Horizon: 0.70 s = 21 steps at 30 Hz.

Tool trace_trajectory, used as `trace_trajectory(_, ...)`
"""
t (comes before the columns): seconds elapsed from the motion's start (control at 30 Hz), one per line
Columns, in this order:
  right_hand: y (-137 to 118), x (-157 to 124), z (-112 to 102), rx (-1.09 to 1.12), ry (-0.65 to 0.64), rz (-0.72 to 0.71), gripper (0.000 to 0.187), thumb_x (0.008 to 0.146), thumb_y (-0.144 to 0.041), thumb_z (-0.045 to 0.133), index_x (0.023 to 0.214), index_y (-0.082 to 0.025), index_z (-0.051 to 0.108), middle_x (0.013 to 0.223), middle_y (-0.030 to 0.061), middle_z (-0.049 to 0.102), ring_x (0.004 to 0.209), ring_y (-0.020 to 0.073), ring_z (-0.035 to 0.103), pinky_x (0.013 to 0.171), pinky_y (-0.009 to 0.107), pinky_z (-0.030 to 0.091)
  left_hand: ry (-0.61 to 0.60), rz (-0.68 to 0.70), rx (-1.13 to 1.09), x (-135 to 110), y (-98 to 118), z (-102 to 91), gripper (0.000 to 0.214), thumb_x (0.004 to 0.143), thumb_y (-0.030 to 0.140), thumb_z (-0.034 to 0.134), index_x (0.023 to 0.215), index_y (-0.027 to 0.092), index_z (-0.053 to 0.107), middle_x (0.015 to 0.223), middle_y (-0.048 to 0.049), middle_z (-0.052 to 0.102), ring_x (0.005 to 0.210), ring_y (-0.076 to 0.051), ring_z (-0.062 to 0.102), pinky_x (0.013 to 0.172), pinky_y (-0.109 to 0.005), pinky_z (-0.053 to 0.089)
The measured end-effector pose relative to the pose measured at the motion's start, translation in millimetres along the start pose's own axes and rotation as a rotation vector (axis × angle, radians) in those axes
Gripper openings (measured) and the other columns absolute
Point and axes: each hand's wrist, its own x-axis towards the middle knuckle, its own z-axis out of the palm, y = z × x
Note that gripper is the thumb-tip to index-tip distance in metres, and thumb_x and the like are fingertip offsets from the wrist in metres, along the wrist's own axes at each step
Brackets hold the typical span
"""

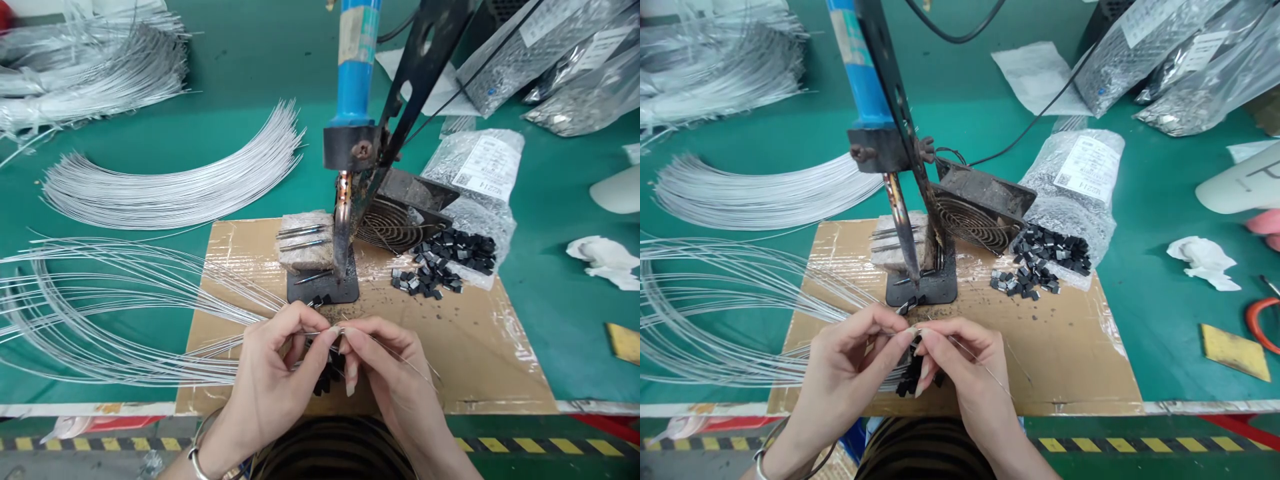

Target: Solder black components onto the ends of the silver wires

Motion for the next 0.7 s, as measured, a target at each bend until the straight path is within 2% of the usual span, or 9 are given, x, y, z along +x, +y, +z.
trace_trajectory(0.17,-0.6,-1.7,-0.6,0.053,-0.015,0.023,0.01,0.089,-0.031,0.082,0.086,-0.022,0.085,0.07,-0.001,0.073,0.048,0.0057,0.062,0.048,0.014,0.055,-0.013,0.038,0.058,-1.5,-2.3,1.5,0.017,0.097,0.029,0.065,0.083,0.02,0.067,0.06,0.0008,0.061,0.05,-0.011,0.047,0.049,-0.024,0.038)
trace_trajectory(0.33,-2.4,-1.3,-3.9,0.038,-0.024,0.062,0.013,0.089,-0.031,0.082,0.083,-0.02,0.084,0.07,-0.0011,0.073,0.048,0.0055,0.063,0.048,0.014,0.056,-0.008,0.077,0.103,-2.3,-3.9,1.2,0.02,0.098,0.03,0.063,0.081,0.021,0.066,0.054,0.0042,0.047,0.05,-0.011,0.037,0.045,-0.023,0.029)
trace_trajectory(0.47,-2.5,-0.7,-4.7,0.034,-0.036,0.074,0.014,0.088,-0.032,0.083,0.082,-0.019,0.084,0.07,-0.001,0.073,0.048,0.006,0.064,0.048,0.015,0.057,-0.009,0.08,0.098,-1.8,-4.5,1.0,0.019,0.098,0.029,0.064,0.082,0.021,0.067,0.057,0.0033,0.05,0.051,-0.012,0.039,0.046,-0.023,0.031)
trace_trajectory(0.63,-2.8,-1.1,-1.9,0.047,-0.014,0.088,0.015,0.088,-0.033,0.083,0.083,-0.019,0.084,0.07,-0.001,0.073,0.048,0.0058,0.064,0.048,0.015,0.057,-0.003,0.086,0.096,-1.3,-7.2,2.3,0.019,0.098,0.029,0.065,0.081,0.021,0.066,0.054,0.0056,0.043,0.05,-0.011,0.034,0.045,-0.023,0.027)
trace_trajectory(0.7,-2.9,-1.6,-0.9,0.057,-0.001,0.088,0.015,0.088,-0.032,0.083,0.083,-0.019,0.084,0.07,-0.0009,0.073,0.048,0.0057,0.064,0.049,0.014,0.057,0.0,0.078,0.076,-0.7,-8.9,3.3,0.02,0.099,0.03,0.065,0.082,0.021,0.066,0.054,0.0051,0.046,0.049,-0.011,0.036,0.046,-0.023,0.029)
